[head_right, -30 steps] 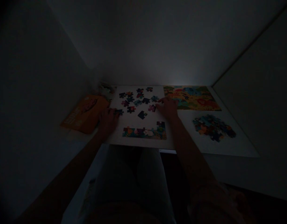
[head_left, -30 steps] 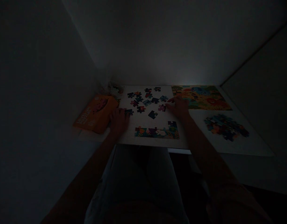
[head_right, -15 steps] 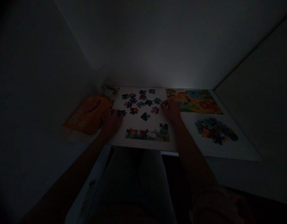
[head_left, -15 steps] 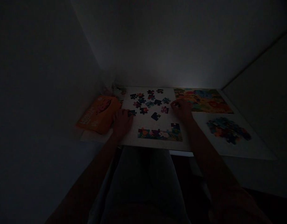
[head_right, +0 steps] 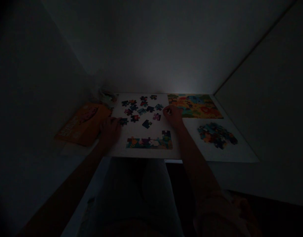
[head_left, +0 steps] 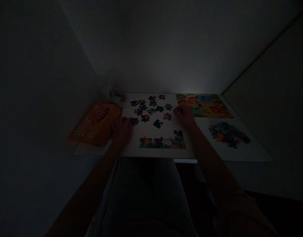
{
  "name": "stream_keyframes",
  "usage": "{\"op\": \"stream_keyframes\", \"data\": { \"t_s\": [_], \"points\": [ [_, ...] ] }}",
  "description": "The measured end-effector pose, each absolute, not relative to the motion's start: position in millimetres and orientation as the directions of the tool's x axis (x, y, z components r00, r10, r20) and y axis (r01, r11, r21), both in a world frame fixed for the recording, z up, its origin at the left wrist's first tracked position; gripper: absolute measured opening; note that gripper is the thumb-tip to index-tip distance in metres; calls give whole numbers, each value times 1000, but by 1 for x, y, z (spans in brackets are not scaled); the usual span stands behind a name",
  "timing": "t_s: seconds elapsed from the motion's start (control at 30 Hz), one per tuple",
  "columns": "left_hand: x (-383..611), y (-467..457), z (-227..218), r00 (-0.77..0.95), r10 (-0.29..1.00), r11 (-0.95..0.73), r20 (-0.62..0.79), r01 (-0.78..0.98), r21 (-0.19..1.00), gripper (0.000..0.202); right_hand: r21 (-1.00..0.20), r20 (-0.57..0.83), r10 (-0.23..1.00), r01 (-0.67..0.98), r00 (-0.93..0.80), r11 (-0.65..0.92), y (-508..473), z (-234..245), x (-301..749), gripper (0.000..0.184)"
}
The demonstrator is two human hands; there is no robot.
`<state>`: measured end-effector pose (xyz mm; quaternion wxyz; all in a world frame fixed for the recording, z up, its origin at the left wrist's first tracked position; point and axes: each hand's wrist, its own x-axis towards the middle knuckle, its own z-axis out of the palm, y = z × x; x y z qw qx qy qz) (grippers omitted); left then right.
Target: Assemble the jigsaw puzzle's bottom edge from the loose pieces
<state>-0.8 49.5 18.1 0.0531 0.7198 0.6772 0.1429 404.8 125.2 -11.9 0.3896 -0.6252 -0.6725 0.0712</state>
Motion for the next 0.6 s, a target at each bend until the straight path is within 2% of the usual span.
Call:
{"op": "stream_keyframes", "data": {
  "t_s": [0.47, 0.6],
  "points": [
    [1, 51, 20, 9, 994, -38, 105, 960, 278, 57, -617, 432, 897, 757, 97, 216, 124, -15, 401, 12],
    [0, 51, 17, 28, 990, -63, 139, 965, 255, 56, -630, 435, 895, 744, 102, 221, 123, -14, 402, 13]
  ]
}}
